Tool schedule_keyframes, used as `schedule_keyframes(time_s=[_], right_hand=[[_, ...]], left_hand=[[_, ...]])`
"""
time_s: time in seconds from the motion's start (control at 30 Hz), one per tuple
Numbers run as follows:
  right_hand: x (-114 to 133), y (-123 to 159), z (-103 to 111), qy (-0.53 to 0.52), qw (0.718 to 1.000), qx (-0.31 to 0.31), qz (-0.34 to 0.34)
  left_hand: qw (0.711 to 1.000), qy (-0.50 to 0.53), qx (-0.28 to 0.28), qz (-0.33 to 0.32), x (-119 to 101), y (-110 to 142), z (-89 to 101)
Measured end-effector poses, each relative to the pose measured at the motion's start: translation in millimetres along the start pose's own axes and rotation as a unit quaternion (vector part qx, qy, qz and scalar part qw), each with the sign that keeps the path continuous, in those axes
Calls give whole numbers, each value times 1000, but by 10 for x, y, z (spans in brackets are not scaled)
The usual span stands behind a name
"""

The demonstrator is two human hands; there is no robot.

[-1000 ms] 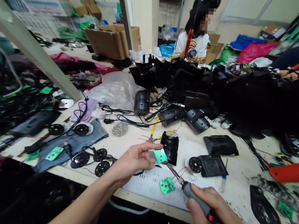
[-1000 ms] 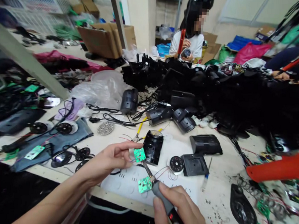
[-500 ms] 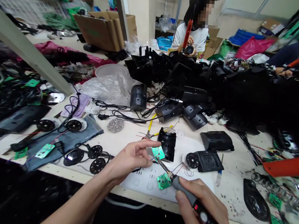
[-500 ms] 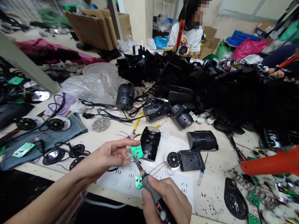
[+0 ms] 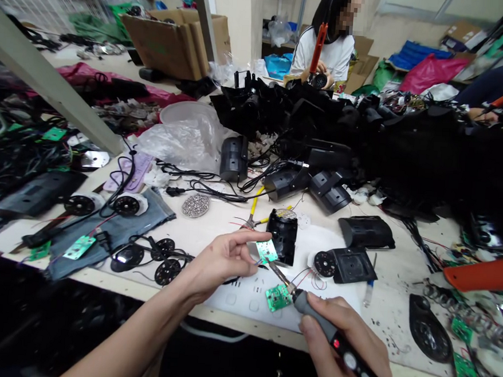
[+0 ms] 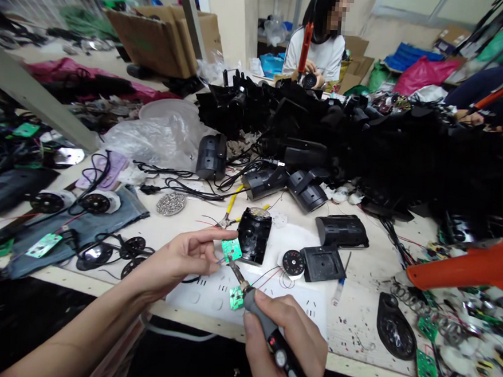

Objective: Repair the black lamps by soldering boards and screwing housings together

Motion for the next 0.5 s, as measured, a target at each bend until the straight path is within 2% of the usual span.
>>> schedule_keyframes(time_s=[0.17, 0.5], right_hand=[[37, 5, 23, 9, 1000, 4, -20], [10, 10, 38, 28, 999, 17, -10]], left_hand=[[1000, 1, -2, 0, 4, 3, 9], [1000, -2, -8, 1, -31, 29, -26]])
Point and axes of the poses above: each hand's wrist, its own y-axis away from the middle knuckle, its own z-axis out of the back of the hand, x = y × z, the point moved 1 cm from there along -y, towards the middle knuckle, and after that the axes turned 4 degrees about z, right-handed, at the moved point
